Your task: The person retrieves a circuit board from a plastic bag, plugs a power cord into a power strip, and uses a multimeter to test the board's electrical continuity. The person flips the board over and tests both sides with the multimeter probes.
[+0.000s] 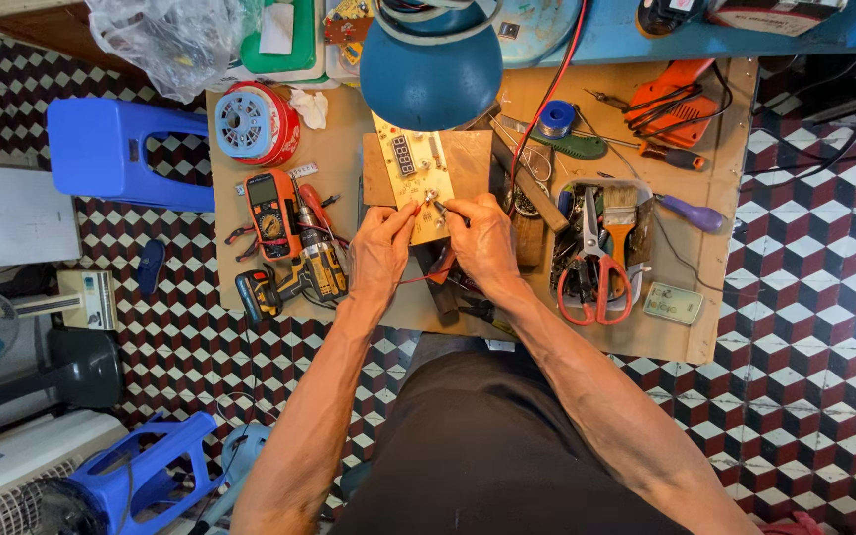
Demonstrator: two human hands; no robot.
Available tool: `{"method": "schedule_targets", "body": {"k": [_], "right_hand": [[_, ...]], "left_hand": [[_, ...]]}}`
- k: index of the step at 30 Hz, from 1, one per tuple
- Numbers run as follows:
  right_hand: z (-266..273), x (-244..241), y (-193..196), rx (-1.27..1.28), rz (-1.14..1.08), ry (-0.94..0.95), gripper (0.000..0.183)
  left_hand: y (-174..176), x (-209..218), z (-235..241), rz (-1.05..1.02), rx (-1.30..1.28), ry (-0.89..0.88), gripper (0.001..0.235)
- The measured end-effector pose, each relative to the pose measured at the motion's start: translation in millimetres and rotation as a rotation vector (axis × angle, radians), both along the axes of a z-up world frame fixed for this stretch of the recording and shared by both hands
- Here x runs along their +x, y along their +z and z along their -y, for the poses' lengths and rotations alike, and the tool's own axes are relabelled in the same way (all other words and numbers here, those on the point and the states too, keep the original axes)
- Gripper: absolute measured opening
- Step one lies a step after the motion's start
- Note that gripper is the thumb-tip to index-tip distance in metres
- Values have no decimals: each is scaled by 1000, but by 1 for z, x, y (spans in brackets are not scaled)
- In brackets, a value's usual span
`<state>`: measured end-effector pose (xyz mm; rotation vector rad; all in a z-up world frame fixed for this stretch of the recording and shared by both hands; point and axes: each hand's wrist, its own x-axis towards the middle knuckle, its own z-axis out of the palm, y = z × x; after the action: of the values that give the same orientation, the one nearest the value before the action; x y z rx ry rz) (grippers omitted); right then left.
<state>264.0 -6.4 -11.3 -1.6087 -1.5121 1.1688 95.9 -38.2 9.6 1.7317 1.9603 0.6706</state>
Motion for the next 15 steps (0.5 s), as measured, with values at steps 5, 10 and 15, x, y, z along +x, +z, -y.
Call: {"method": "schedule_targets", "body": {"k": [5, 10, 15], "right_hand": [[1, -1, 2, -16, 31, 40, 25], [0, 1, -3, 27, 38, 60, 25], [-3, 3, -8, 20, 60, 97, 24]], "left_hand": [[-1, -1, 1, -3, 17, -11, 24], [-3, -1, 0, 2, -5, 0, 24], [-4, -1, 0, 9, 35, -14, 24]]}}
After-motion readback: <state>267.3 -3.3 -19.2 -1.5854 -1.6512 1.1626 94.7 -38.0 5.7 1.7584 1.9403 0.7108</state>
